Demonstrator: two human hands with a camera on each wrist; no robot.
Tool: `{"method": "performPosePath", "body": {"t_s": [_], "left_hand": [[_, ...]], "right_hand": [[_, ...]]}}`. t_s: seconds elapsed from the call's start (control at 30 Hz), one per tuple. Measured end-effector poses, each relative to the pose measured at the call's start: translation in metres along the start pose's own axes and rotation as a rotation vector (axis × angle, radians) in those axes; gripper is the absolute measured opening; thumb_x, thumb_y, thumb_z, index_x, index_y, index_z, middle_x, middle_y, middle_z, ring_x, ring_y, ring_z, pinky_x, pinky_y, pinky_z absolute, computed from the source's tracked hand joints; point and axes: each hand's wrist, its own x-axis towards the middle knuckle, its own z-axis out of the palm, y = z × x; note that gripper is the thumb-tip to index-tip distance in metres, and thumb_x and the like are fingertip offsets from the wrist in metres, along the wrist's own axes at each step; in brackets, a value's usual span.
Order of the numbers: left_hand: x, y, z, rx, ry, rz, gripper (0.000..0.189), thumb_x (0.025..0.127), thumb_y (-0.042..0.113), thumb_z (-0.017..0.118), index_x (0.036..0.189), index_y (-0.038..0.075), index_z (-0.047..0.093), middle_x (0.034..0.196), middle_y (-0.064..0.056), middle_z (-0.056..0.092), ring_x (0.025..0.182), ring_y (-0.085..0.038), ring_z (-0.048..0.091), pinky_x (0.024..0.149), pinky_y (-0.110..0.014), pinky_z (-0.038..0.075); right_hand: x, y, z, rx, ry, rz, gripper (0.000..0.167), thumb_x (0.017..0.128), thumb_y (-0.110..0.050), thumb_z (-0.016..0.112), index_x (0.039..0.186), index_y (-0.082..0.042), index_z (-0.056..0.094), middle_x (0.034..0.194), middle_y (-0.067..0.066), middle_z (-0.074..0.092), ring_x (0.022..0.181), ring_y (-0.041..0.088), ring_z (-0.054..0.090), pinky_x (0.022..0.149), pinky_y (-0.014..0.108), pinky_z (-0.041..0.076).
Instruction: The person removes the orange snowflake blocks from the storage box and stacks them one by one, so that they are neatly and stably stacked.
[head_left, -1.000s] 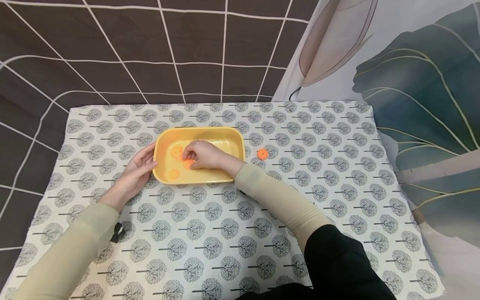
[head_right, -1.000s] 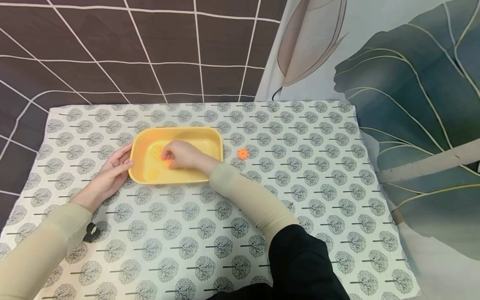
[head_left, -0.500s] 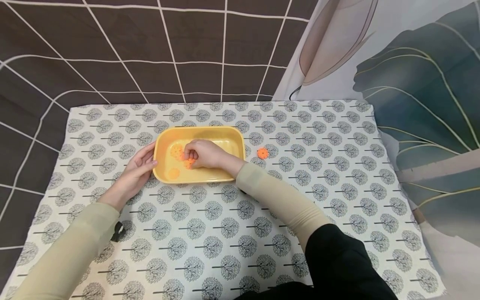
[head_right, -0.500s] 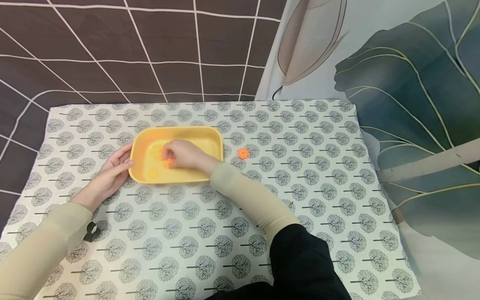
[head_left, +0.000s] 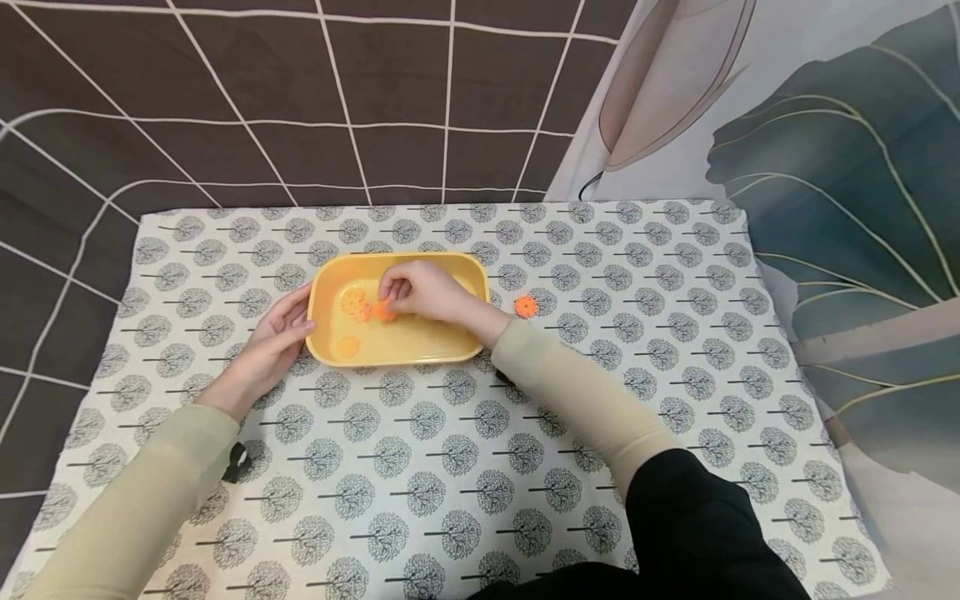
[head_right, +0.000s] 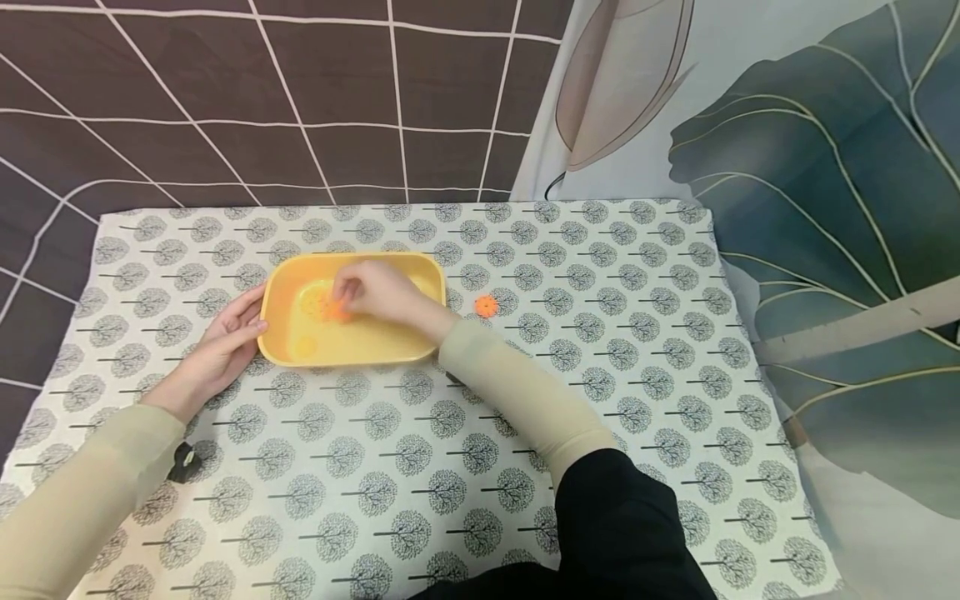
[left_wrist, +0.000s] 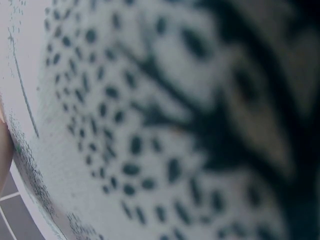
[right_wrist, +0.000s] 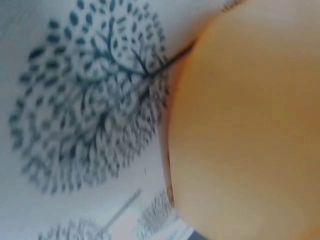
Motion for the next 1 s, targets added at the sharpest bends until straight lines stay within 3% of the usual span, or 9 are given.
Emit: {"method": "performPosePath", "body": {"t_s": [0.53,0.7,0.87,1.0], "left_hand": [[0.001,0.001,-0.001,0.009,-0.001,-0.009,0.072,0.106,-0.006,0.049,0.169,0.007,0.018,0.18,-0.01,0.006,0.166,-0.015,0.018,0.134,-0.022,0.022],[0.0,0.0,-0.002,0.009,-0.006,0.0,0.071,0.106,-0.006,0.049,0.168,0.006,0.019,0.18,-0.01,0.006,0.165,-0.012,0.022,0.134,-0.022,0.022],[0.0,0.0,-0.002,0.005,-0.008,0.007,0.07,0.106,-0.004,0.051,0.168,0.008,0.022,0.18,-0.01,0.007,0.161,-0.006,0.029,0.133,-0.021,0.023],[0.0,0.0,-0.002,0.008,-0.004,0.0,0.07,0.106,-0.004,0.052,0.168,0.009,0.022,0.18,-0.01,0.007,0.164,-0.01,0.024,0.133,-0.02,0.024]], "right_hand": [[-0.037,0.012,-0.053,0.043,0.172,0.022,0.015,0.091,-0.001,0.08,0.105,0.001,0.076,0.101,0.015,0.077,0.093,0.022,0.068,0.087,0.023,0.06],[-0.053,0.018,-0.071,0.048,0.208,0.037,0.013,0.092,0.001,0.078,0.105,0.003,0.075,0.101,0.017,0.076,0.092,0.02,0.068,0.085,0.021,0.06],[-0.07,0.028,-0.085,0.08,0.253,0.09,0.013,0.092,-0.002,0.079,0.105,0.003,0.075,0.099,0.014,0.075,0.087,0.014,0.066,0.079,0.017,0.059],[-0.084,0.037,-0.094,0.108,0.288,0.146,0.015,0.092,-0.003,0.079,0.105,0.003,0.075,0.096,0.011,0.075,0.081,0.01,0.066,0.073,0.014,0.058]]}}
